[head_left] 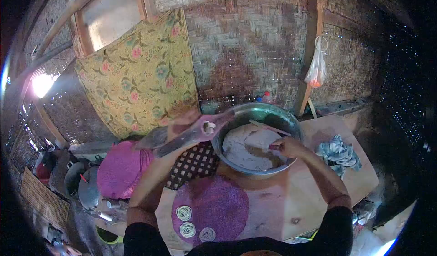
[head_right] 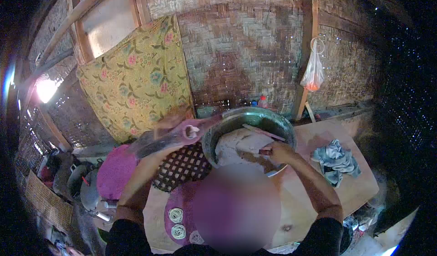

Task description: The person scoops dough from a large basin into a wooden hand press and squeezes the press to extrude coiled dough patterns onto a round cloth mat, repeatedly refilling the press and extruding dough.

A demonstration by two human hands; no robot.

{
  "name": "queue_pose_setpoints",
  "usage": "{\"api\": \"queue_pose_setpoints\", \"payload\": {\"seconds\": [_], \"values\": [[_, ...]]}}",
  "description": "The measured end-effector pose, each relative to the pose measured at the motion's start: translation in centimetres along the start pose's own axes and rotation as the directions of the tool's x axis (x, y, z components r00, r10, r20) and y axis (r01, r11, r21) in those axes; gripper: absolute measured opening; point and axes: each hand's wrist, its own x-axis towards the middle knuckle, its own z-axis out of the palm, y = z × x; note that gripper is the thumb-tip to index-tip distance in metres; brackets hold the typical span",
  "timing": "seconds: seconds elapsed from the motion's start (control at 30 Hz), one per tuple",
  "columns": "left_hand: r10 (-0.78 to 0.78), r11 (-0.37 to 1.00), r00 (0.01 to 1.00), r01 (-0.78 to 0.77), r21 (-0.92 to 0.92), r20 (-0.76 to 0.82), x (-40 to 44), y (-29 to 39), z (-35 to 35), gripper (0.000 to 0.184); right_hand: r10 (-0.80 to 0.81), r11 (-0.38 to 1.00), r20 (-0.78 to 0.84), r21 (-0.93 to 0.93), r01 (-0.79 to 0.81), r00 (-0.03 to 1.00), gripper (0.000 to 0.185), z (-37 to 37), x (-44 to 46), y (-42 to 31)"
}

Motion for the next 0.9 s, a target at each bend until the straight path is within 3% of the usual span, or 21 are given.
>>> {"api": "queue_pose_setpoints", "payload": {"seconds": [0.03,0.07,0.1,0.13,0.27,0.3,0.37,0.4,0.43,0.5,0.57,0.63,0.67,0.7,0.73,0.77,0.8,0.83,0.87,0.9], "values": [[0.019,0.995,0.999,-0.016,-0.102,0.030,0.6,-1.2,0.6,0.029,-0.049,0.992,0.096,0.120,0.037,0.994,0.032,-1.4,-0.5,0.4],[0.001,0.967,0.998,0.013,-0.254,0.057,1.4,-2.4,1.2,0.029,-0.051,0.992,0.092,0.118,0.040,0.995,0.032,-2.6,-1.0,0.6],[-0.103,0.823,0.991,0.134,-0.551,0.087,1.9,-3.3,2.0,0.036,-0.054,0.958,0.074,0.285,0.031,0.996,0.030,-4.4,-2.1,0.3],[-0.193,0.575,0.970,0.236,-0.784,0.151,2.2,-3.7,2.7,0.042,-0.052,0.895,0.060,0.445,0.020,0.997,0.028,-6.2,-3.2,-0.3],[-0.088,0.519,0.947,0.307,-0.798,0.307,4.1,-2.4,5.0,0.045,-0.134,0.918,0.047,0.382,0.106,0.990,0.029,-14.3,-6.1,-6.0],[-0.162,0.671,0.958,0.282,-0.686,0.235,4.5,-2.1,5.9,0.045,-0.102,0.876,-0.002,0.473,0.091,0.995,0.030,-14.9,-6.4,-6.1],[-0.212,0.795,0.965,0.261,-0.548,0.153,5.4,-0.2,7.4,0.046,-0.059,0.827,-0.053,0.557,0.079,0.997,0.031,-15.4,-6.7,-6.4],[-0.149,0.968,0.974,0.109,0.225,0.172,5.9,2.2,7.7,0.045,-0.059,0.747,-0.056,0.660,0.081,0.997,0.032,-15.5,-6.7,-6.6],[-0.117,0.514,0.967,-0.137,0.847,0.227,6.4,3.5,7.9,0.045,-0.060,0.653,-0.059,0.753,0.084,0.996,0.034,-15.5,-6.6,-6.8],[-0.070,0.517,0.958,-0.203,0.832,0.278,7.3,2.8,8.5,0.045,-0.047,0.590,-0.023,0.806,0.046,0.999,0.035,-14.4,-6.2,-6.7],[-0.033,0.515,0.945,-0.264,0.816,0.326,7.4,2.3,8.5,0.047,0.003,0.422,0.215,0.885,-0.196,0.977,0.032,-13.5,-5.6,-6.5],[0.375,0.429,0.906,-0.357,0.830,0.196,7.2,3.1,8.3,0.042,0.003,0.432,0.253,0.872,-0.229,0.967,0.029,-13.3,-4.4,-5.4],[0.375,0.426,0.905,-0.359,0.830,0.199,7.4,1.8,8.2,0.042,-0.058,0.716,0.084,0.698,-0.017,0.995,0.027,-13.4,-3.9,-5.1],[0.261,0.700,0.946,-0.323,0.637,0.192,7.7,-0.8,7.9,0.040,-0.173,0.895,-0.058,0.407,0.182,0.983,0.026,-13.8,-3.5,-5.0],[0.202,0.810,0.957,-0.284,0.513,0.210,7.8,-0.7,8.0,0.039,-0.205,0.960,-0.145,0.161,0.227,0.968,0.029,-14.7,-3.6,-5.9],[0.143,0.897,0.963,-0.223,0.381,0.227,7.8,-0.6,8.0,0.038,-0.202,0.960,-0.149,0.164,0.226,0.968,0.029,-15.3,-4.1,-7.1],[0.170,0.729,0.959,-0.277,0.625,0.226,7.5,2.3,8.4,0.038,-0.225,0.964,-0.293,-0.208,0.168,0.929,0.028,-16.2,-4.9,-9.6],[0.199,0.497,0.952,-0.303,0.813,0.233,7.4,4.7,8.8,0.039,-0.293,0.841,-0.407,-0.541,0.031,0.865,0.029,-16.6,-5.4,-11.8],[0.141,0.458,0.967,-0.252,0.852,0.210,7.3,5.9,9.4,0.025,-0.277,0.797,-0.329,-0.603,0.025,0.903,0.026,-16.4,-5.5,-13.5],[0.142,0.461,0.967,-0.256,0.850,0.214,7.4,6.2,9.6,0.025,-0.272,0.798,-0.330,-0.602,0.021,0.904,0.026,-16.0,-5.3,-14.1]]}}
